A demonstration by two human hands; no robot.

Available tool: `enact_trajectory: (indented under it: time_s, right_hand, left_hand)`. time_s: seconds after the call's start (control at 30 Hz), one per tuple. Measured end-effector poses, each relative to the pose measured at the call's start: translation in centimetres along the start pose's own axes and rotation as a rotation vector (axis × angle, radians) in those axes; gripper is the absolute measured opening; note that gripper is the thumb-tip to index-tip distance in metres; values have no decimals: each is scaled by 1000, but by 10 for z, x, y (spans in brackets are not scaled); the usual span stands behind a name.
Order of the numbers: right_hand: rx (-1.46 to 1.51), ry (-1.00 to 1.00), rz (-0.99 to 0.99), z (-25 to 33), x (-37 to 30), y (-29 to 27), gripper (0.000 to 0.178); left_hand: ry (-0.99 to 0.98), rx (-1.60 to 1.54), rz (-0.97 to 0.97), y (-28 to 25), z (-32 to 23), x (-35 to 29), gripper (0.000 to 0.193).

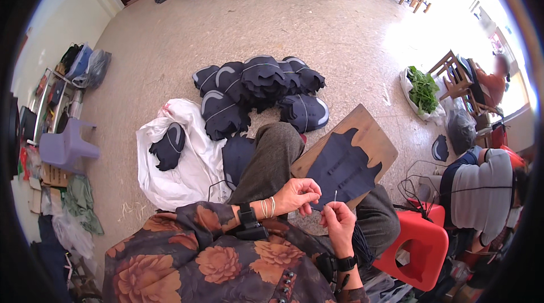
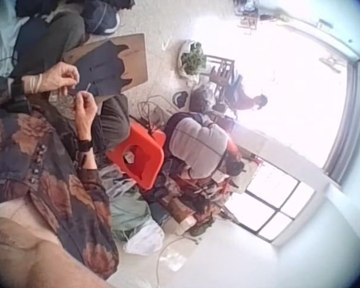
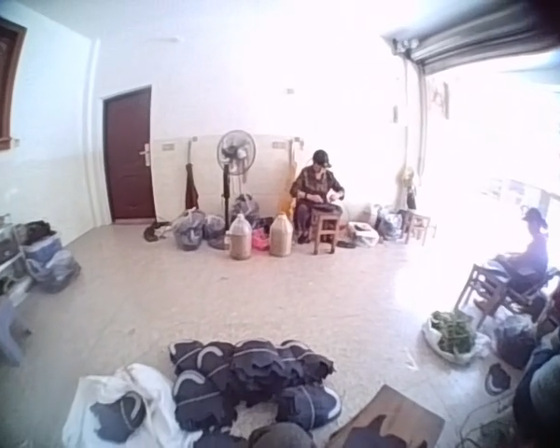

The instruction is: Manually stitching or preparing shoe upper components for assembly.

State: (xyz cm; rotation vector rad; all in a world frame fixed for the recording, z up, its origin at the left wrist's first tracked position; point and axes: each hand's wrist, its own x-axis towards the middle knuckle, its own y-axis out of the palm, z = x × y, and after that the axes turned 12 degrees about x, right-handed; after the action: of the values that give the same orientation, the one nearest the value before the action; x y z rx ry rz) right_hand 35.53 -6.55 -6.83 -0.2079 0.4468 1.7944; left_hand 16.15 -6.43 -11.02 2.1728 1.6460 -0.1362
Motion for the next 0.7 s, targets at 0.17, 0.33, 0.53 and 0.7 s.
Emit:
enact_trajectory:
  time_s: [0.17, 0.33, 0.53, 0.7]
  right_hand:
    - [-10, -17, -3, 0, -1, 0, 9]
    - [-29, -28, -13, 2, -2, -1, 9]
    - [16, -100, -55, 10, -2, -6, 7]
    - [40, -84, -56, 15, -5, -3, 7]
  left_hand:
    - [-7, 29, -23, -5, 10, -1, 12]
    - [-9, 64, 17, -6, -1, -3, 14]
    - [225, 280, -134, -7, -17, 9, 11]
    - [106, 2, -5, 7, -23, 9, 9]
